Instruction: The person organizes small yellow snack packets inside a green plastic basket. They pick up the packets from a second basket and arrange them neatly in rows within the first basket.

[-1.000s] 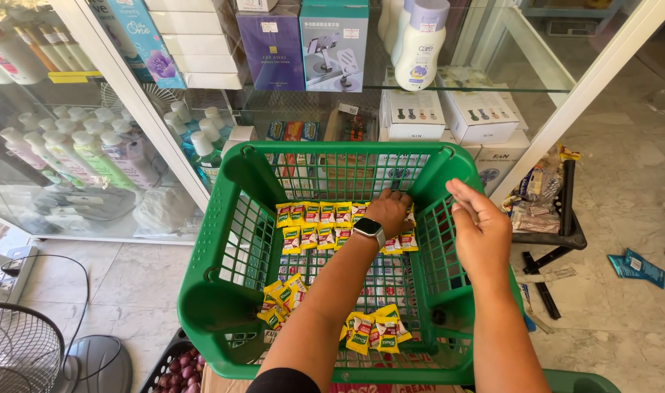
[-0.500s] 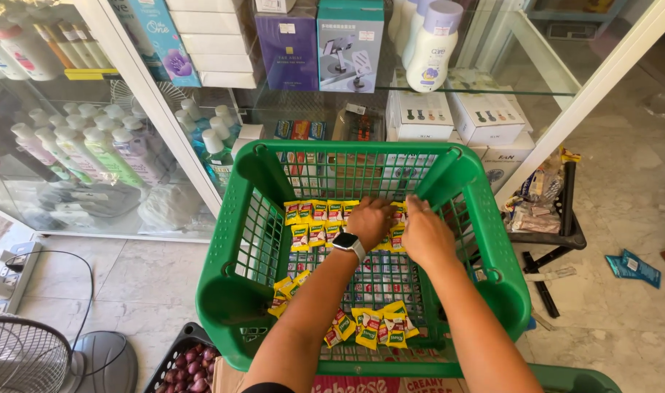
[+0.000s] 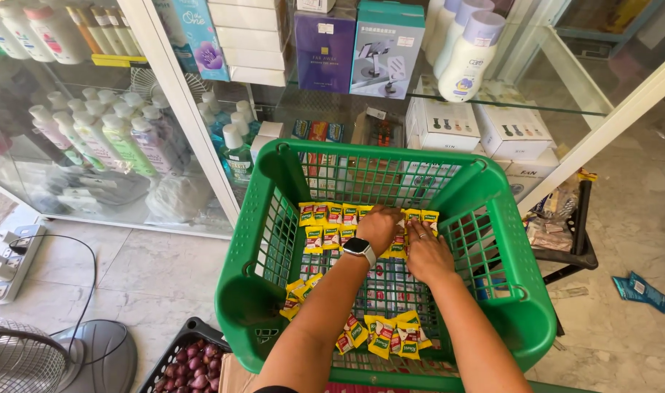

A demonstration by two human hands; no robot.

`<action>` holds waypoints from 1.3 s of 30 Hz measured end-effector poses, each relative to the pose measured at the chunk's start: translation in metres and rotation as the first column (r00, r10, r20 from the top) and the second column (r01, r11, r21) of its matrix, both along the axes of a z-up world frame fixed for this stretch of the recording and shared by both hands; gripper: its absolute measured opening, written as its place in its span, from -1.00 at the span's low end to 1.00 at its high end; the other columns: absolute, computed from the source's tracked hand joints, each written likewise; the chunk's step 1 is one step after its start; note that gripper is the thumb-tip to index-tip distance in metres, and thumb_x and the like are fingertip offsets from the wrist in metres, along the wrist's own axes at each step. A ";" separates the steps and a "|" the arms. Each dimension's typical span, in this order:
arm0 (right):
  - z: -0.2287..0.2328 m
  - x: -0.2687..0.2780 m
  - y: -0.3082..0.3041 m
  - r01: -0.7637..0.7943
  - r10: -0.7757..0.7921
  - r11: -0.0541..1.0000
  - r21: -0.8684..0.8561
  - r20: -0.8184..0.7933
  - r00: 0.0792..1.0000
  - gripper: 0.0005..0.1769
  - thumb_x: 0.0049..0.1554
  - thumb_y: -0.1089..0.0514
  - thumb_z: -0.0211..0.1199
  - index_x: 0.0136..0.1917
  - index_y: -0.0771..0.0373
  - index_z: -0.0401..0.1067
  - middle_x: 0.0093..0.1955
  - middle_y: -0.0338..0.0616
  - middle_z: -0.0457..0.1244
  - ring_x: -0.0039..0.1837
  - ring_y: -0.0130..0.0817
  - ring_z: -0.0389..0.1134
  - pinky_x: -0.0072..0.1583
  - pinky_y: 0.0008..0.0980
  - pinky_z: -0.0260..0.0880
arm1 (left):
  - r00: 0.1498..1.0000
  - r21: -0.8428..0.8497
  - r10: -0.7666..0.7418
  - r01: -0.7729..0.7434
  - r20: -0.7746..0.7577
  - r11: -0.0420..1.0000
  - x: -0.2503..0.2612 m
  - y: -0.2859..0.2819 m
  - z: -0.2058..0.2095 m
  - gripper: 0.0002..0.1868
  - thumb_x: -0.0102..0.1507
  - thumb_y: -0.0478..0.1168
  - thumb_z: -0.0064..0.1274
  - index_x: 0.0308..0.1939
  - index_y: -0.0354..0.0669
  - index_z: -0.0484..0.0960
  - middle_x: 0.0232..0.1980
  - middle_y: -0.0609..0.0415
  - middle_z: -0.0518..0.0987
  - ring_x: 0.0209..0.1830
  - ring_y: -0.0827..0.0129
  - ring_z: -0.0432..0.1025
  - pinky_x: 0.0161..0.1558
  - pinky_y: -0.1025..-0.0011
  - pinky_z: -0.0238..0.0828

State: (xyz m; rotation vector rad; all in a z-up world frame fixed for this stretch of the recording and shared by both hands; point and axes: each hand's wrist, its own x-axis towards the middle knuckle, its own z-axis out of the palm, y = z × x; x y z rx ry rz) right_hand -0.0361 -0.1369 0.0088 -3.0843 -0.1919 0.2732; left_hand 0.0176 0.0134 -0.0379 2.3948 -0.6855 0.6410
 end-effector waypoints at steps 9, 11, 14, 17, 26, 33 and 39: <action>0.016 -0.017 -0.008 -0.118 0.098 0.985 0.122 0.158 0.983 -0.27 0.17 0.15 0.11 0.58 0.16 0.05 0.67 -0.16 -0.11 0.64 -0.10 -0.10 0.50 -0.01 0.05 | 0.995 0.052 0.011 -0.016 0.104 0.999 -0.019 0.010 0.045 -0.64 0.09 -0.16 0.28 -0.04 -0.13 0.72 0.06 0.04 0.70 0.12 0.14 0.55 0.14 0.25 0.49; 0.051 -0.050 -0.001 -0.143 0.115 0.975 0.172 0.164 0.980 -0.33 0.17 0.11 0.13 0.53 0.17 0.13 0.59 -0.11 0.01 0.57 -0.06 0.02 0.44 -0.04 0.15 | 0.990 0.084 -0.006 0.018 -0.138 0.996 -0.045 0.019 0.074 -0.64 0.15 -0.11 0.26 0.02 -0.03 0.72 0.03 0.02 0.69 0.06 0.10 0.56 0.09 0.21 0.51; 0.094 -0.115 0.007 -0.142 0.120 0.960 0.241 0.104 0.987 -0.43 0.18 0.02 0.17 0.44 0.10 0.28 0.43 -0.08 0.20 0.42 -0.02 0.23 0.33 -0.08 0.31 | 0.912 0.144 -0.117 0.186 -0.394 0.972 -0.087 0.031 0.086 -0.62 0.17 -0.06 0.26 0.07 0.07 0.72 0.00 0.01 0.69 0.01 0.06 0.57 0.03 0.13 0.50; 0.097 -0.160 0.003 -0.117 0.112 0.955 0.272 0.035 0.993 -0.52 0.18 0.00 0.17 0.37 0.02 0.38 0.34 -0.13 0.29 0.33 -0.03 0.31 0.25 -0.08 0.37 | 0.820 0.204 -0.195 0.351 -0.538 0.914 -0.135 0.040 0.097 -0.57 0.13 -0.06 0.26 0.10 0.15 0.70 -0.04 0.05 0.70 -0.01 0.07 0.57 0.02 0.09 0.49; 0.020 -0.181 -0.008 -0.080 0.105 0.948 0.307 -0.068 0.992 -0.65 0.15 0.00 0.20 0.19 0.04 0.55 0.29 -0.10 0.34 0.27 -0.02 0.37 0.24 -0.11 0.41 | 0.776 0.333 -0.119 0.397 -0.619 0.855 -0.198 0.045 0.045 -0.57 0.13 0.00 0.31 0.07 0.11 0.70 0.04 -0.04 0.64 0.08 0.03 0.53 0.03 0.09 0.50; 0.021 -0.185 0.001 0.082 -0.040 0.979 0.188 -0.216 0.976 -0.63 0.15 -0.09 0.19 0.21 -0.17 0.57 0.14 -0.06 0.43 0.18 -0.02 0.45 0.21 -0.08 0.46 | 0.766 0.248 -0.068 0.289 -0.639 0.925 -0.193 0.046 0.037 -0.31 0.00 0.06 0.41 0.19 0.06 0.57 0.12 -0.07 0.58 0.11 0.01 0.51 0.06 0.10 0.46; 0.034 -0.188 0.011 0.091 -0.073 0.993 0.077 -0.213 0.974 -0.60 0.16 -0.07 0.20 0.26 -0.36 0.53 0.15 -0.14 0.42 0.20 -0.07 0.44 0.21 -0.08 0.46 | 0.732 0.235 -0.119 0.361 -0.670 0.902 -0.172 0.047 0.002 -0.25 -0.02 0.14 0.41 0.20 0.02 0.58 0.09 -0.05 0.59 0.10 0.03 0.52 0.06 0.13 0.47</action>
